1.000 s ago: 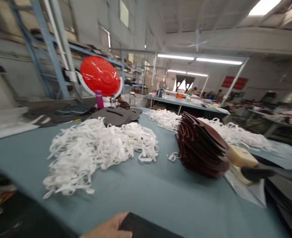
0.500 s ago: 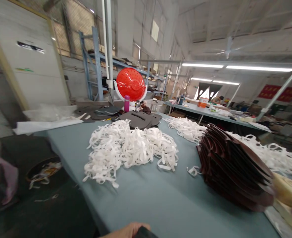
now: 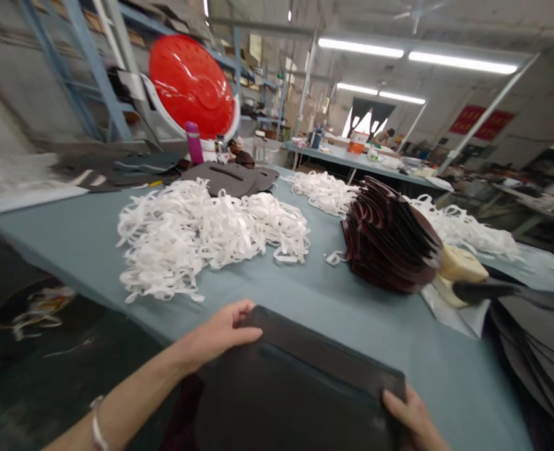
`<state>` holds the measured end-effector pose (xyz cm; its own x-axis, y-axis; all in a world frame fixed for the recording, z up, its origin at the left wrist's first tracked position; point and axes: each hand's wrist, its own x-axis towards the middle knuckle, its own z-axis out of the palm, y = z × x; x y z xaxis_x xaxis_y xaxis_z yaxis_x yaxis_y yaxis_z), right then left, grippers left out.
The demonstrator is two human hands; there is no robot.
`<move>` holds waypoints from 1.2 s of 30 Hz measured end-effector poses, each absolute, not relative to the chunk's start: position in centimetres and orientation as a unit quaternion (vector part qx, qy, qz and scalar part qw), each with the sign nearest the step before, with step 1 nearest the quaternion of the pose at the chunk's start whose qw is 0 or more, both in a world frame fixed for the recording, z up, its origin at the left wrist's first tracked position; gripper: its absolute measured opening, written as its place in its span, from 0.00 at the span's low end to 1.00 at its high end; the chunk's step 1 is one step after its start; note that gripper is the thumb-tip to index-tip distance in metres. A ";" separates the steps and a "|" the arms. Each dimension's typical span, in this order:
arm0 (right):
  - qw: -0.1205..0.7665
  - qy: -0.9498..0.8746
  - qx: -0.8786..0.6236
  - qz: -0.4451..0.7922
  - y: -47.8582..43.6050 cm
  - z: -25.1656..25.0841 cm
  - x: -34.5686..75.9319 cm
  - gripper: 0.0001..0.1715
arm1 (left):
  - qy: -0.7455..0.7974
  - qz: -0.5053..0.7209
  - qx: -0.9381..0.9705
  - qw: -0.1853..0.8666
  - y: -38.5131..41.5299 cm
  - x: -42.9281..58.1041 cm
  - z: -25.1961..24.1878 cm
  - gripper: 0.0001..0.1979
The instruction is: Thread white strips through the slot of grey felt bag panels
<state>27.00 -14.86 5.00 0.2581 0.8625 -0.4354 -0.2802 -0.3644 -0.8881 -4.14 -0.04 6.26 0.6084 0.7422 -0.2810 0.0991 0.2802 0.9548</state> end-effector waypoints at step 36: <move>0.458 -0.293 -0.536 0.646 -13.9 4.4 26.6 0.25 | 0.170 -0.046 0.421 0.890 1.8 -3.9 7.0 0.27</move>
